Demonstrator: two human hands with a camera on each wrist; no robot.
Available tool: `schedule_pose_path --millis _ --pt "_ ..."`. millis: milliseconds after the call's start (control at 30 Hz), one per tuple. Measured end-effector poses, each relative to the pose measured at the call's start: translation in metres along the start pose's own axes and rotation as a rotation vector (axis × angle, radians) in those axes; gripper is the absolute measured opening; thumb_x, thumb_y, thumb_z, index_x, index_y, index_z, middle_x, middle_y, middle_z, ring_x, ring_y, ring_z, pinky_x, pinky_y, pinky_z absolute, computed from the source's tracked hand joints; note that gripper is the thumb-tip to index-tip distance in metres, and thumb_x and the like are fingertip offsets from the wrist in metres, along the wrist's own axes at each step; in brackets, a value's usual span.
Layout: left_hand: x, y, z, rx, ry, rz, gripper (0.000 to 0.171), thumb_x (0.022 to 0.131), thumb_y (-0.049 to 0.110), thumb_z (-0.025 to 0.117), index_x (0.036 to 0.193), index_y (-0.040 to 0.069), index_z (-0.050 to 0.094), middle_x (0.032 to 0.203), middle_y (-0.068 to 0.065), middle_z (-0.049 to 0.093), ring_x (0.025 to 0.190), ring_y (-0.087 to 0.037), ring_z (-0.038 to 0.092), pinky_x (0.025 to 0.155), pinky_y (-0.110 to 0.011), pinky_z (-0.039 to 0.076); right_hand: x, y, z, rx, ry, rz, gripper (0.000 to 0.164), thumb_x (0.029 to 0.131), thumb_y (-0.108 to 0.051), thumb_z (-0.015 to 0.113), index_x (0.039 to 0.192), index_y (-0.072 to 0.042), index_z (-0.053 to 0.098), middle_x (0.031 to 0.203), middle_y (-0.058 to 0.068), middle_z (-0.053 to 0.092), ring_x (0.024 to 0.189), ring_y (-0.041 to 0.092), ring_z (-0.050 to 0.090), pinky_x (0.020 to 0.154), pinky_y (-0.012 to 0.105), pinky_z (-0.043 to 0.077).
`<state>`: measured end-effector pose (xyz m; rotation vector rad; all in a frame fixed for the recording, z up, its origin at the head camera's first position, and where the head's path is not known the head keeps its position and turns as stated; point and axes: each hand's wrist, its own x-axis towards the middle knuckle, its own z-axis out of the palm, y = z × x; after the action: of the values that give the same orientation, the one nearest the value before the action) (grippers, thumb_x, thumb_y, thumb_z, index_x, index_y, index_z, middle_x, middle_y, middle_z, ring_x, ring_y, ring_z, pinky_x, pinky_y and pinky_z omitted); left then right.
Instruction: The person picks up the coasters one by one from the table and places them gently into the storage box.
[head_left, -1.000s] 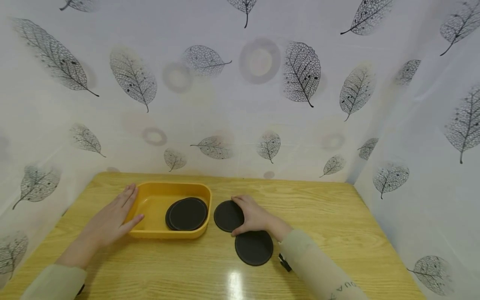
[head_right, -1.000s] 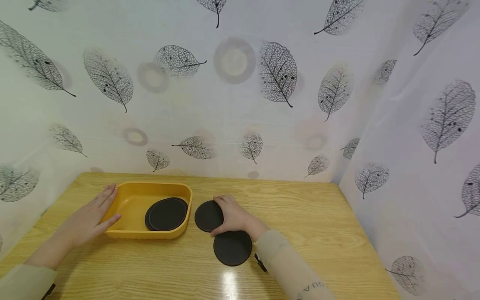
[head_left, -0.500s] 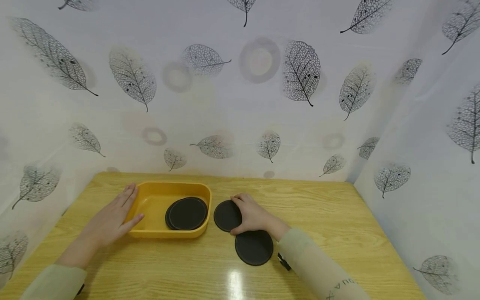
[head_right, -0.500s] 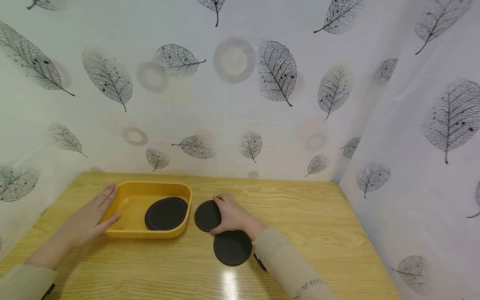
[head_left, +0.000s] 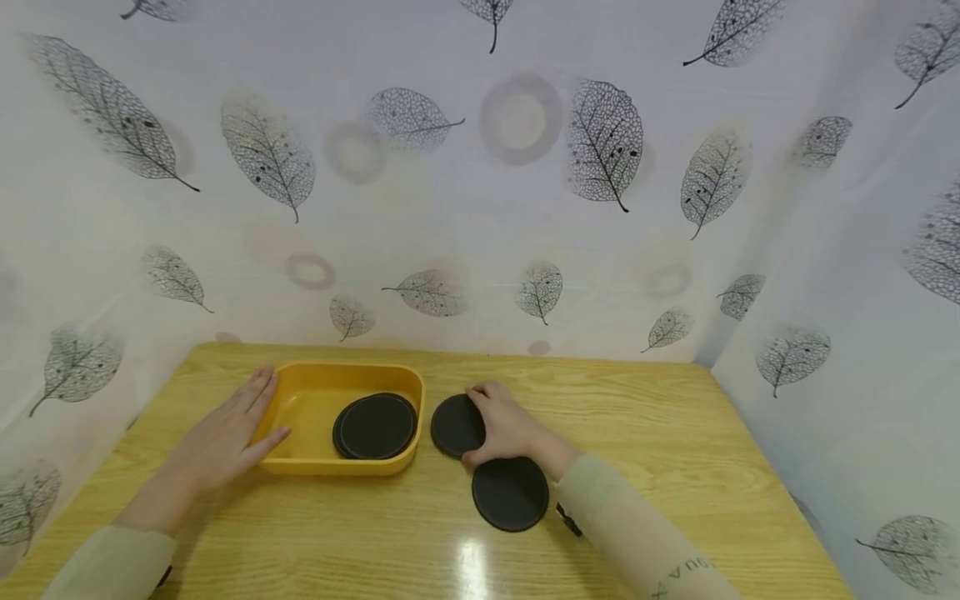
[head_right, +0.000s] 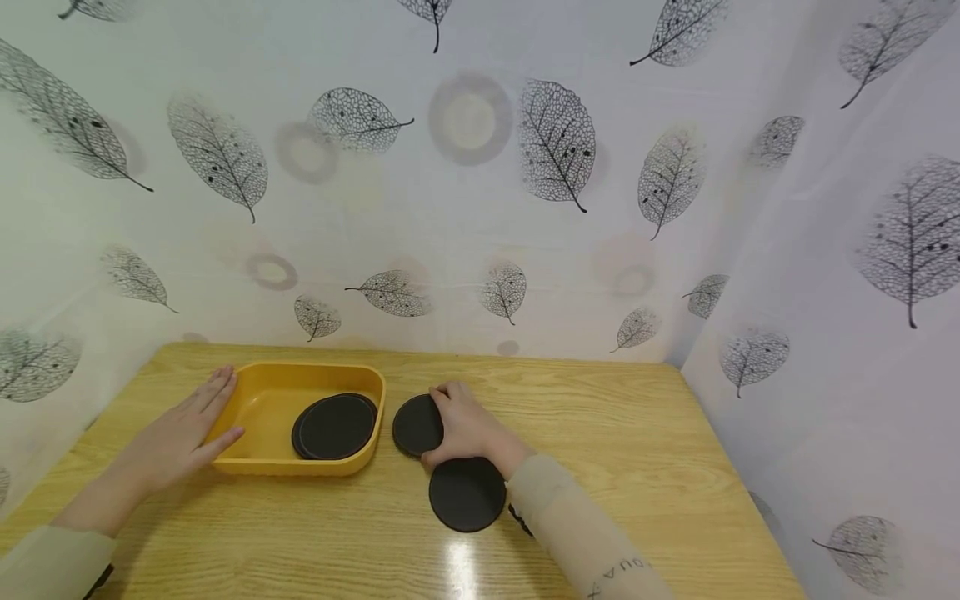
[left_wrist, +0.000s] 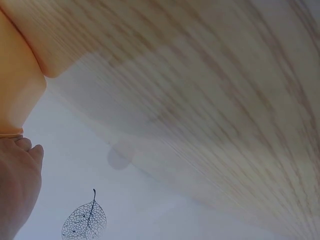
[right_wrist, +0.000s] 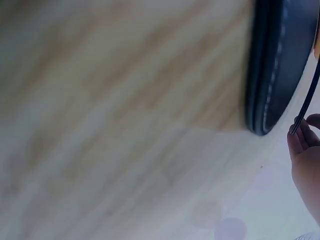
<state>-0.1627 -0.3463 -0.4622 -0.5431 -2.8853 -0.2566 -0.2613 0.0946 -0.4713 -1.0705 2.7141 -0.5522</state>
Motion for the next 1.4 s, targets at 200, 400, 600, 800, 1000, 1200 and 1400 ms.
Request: schedule_pose_path --millis 200,400,600,800,1000,1200,1400 --pt "0.0 0.001 0.0 0.008 0.004 0.009 0.086 0.11 0.044 0.053 0.164 -0.013 0.018 0.173 -0.031 0.015 0.164 -0.044 0.016 0.122 -0.009 -0.019 0.0 0.005 -0.016 0.052 0.049 0.01 0.111 0.076 -0.041 0.087 0.159 0.012 0.036 0.155 0.032 0.042 0.142 0.046 0.045 0.117 0.056 0.049" --pt "0.001 0.002 -0.001 0.014 0.008 0.011 0.085 0.109 0.043 0.053 0.163 -0.015 0.02 0.171 -0.035 0.02 0.164 -0.045 0.017 0.121 -0.008 -0.02 0.008 0.0 -0.043 0.051 0.106 0.016 0.108 0.079 -0.041 0.087 0.16 0.01 0.037 0.157 0.03 0.041 0.142 0.044 0.046 0.116 0.057 0.05" --pt "-0.001 0.004 -0.003 0.004 0.004 0.001 0.085 0.109 0.043 0.053 0.162 -0.015 0.021 0.172 -0.033 0.017 0.163 -0.046 0.019 0.12 -0.008 -0.019 0.024 -0.027 -0.063 0.006 0.112 -0.023 0.108 0.08 -0.042 0.088 0.162 0.005 0.037 0.159 0.025 0.042 0.145 0.041 0.043 0.118 0.054 0.049" --pt "-0.003 0.004 -0.003 0.002 -0.004 -0.001 0.085 0.11 0.043 0.052 0.163 -0.014 0.019 0.173 -0.032 0.014 0.164 -0.044 0.015 0.121 -0.008 -0.02 0.044 -0.063 -0.06 0.028 0.052 -0.066 0.108 0.082 -0.041 0.09 0.164 0.002 0.034 0.162 0.022 0.039 0.149 0.037 0.037 0.123 0.048 0.046" --pt "-0.002 0.004 -0.001 0.004 0.0 0.002 0.085 0.11 0.043 0.051 0.163 -0.014 0.019 0.173 -0.031 0.014 0.164 -0.045 0.016 0.121 -0.009 -0.02 0.063 -0.092 -0.039 -0.003 -0.004 -0.097 0.107 0.082 -0.047 0.087 0.164 -0.001 0.036 0.163 0.018 0.039 0.149 0.03 0.039 0.124 0.041 0.045" --pt "0.0 0.005 -0.002 -0.007 -0.008 -0.007 0.085 0.11 0.043 0.052 0.164 -0.012 0.018 0.175 -0.029 0.011 0.164 -0.044 0.015 0.122 -0.01 -0.019 0.075 -0.112 -0.016 -0.075 -0.029 -0.104 0.109 0.082 -0.055 0.084 0.165 -0.004 0.036 0.164 0.016 0.041 0.149 0.028 0.041 0.124 0.033 0.044" --pt "0.001 0.004 -0.001 -0.02 0.007 -0.002 0.083 0.109 0.042 0.054 0.162 -0.014 0.024 0.172 -0.033 0.019 0.163 -0.046 0.018 0.12 -0.007 -0.019 0.079 -0.12 -0.001 -0.081 -0.059 -0.087 0.108 0.084 -0.055 0.083 0.166 -0.005 0.033 0.166 0.015 0.038 0.151 0.029 0.037 0.124 0.033 0.044"
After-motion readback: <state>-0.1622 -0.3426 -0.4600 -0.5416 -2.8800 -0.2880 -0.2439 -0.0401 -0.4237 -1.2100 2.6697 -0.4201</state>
